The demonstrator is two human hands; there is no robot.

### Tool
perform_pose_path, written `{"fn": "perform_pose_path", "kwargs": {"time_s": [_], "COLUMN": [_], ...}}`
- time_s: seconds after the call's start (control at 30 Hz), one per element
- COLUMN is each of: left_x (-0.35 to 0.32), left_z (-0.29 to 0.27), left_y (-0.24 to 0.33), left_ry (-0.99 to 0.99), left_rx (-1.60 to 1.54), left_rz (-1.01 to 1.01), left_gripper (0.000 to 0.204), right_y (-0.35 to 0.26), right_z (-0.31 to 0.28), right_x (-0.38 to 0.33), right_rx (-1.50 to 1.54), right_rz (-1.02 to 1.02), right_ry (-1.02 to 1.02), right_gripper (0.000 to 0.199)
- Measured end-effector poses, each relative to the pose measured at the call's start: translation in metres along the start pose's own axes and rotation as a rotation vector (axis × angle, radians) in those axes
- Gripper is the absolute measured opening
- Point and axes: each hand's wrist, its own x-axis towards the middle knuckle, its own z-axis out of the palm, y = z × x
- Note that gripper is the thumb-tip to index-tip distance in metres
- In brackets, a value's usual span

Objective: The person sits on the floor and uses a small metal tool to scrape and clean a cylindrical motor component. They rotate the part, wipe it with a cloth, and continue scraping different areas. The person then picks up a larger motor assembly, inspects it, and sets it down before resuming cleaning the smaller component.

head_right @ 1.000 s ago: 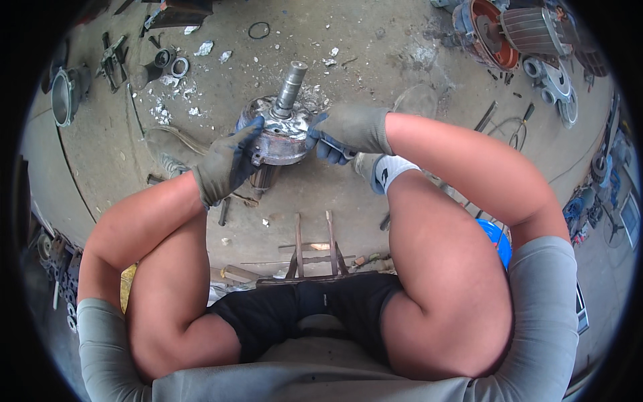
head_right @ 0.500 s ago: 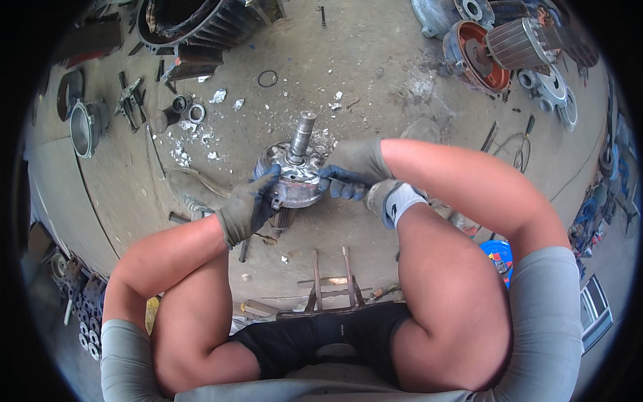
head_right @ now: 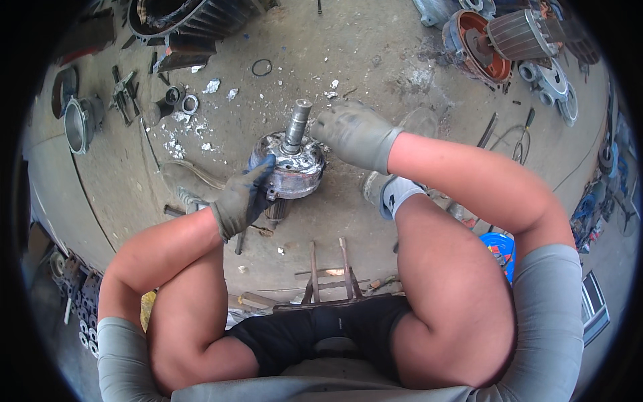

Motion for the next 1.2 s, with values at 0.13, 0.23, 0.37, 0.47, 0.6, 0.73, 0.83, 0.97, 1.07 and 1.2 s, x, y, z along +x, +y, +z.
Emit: {"fn": "perform_pose_path", "kwargs": {"time_s": [0.13, 0.23, 0.37, 0.47, 0.6, 0.73, 0.83, 0.97, 1.07, 1.2], "left_x": [-0.004, -0.005, -0.006, -0.007, -0.006, -0.005, -0.006, -0.004, -0.005, -0.005], "left_z": [0.005, 0.011, 0.015, 0.015, 0.015, 0.014, 0.014, 0.015, 0.017, 0.017], "left_y": [0.000, -0.002, -0.005, -0.006, -0.005, -0.006, -0.007, -0.006, -0.006, -0.015], "left_ry": [0.022, 0.086, 0.052, 0.042, 0.052, 0.077, 0.011, 0.094, 0.170, 0.039], "left_rx": [0.010, 0.031, 0.033, 0.081, 0.042, 0.090, 0.027, 0.046, 0.054, -0.016], "left_rz": [-0.028, -0.028, 0.030, 0.039, 0.003, 0.011, 0.037, -0.010, -0.033, 0.043], "left_gripper": [0.033, 0.032, 0.033, 0.033, 0.034, 0.035, 0.035, 0.033, 0.032, 0.036], "right_y": [-0.014, -0.021, -0.024, -0.021, -0.023, -0.026, -0.024, -0.021, -0.024, -0.025], "right_z": [0.002, 0.001, 0.003, 0.010, 0.021, 0.021, 0.014, 0.010, 0.016, 0.028], "right_x": [0.002, 0.011, 0.020, 0.017, 0.007, 0.002, 0.001, 0.007, 0.012, 0.011], "right_rx": [0.570, 0.592, 0.536, 0.535, 0.601, 0.810, 0.905, 0.622, 0.609, 0.640], "right_rz": [0.471, 0.509, 0.438, 0.402, 0.386, 0.392, 0.557, 0.547, 0.517, 0.486], "right_ry": [-0.175, -0.363, -0.321, -0.295, -0.186, -0.088, -0.239, -0.275, -0.258, -0.242], "right_gripper": [0.039, 0.046, 0.045, 0.044, 0.039, 0.035, 0.034, 0.037, 0.038, 0.043]}}
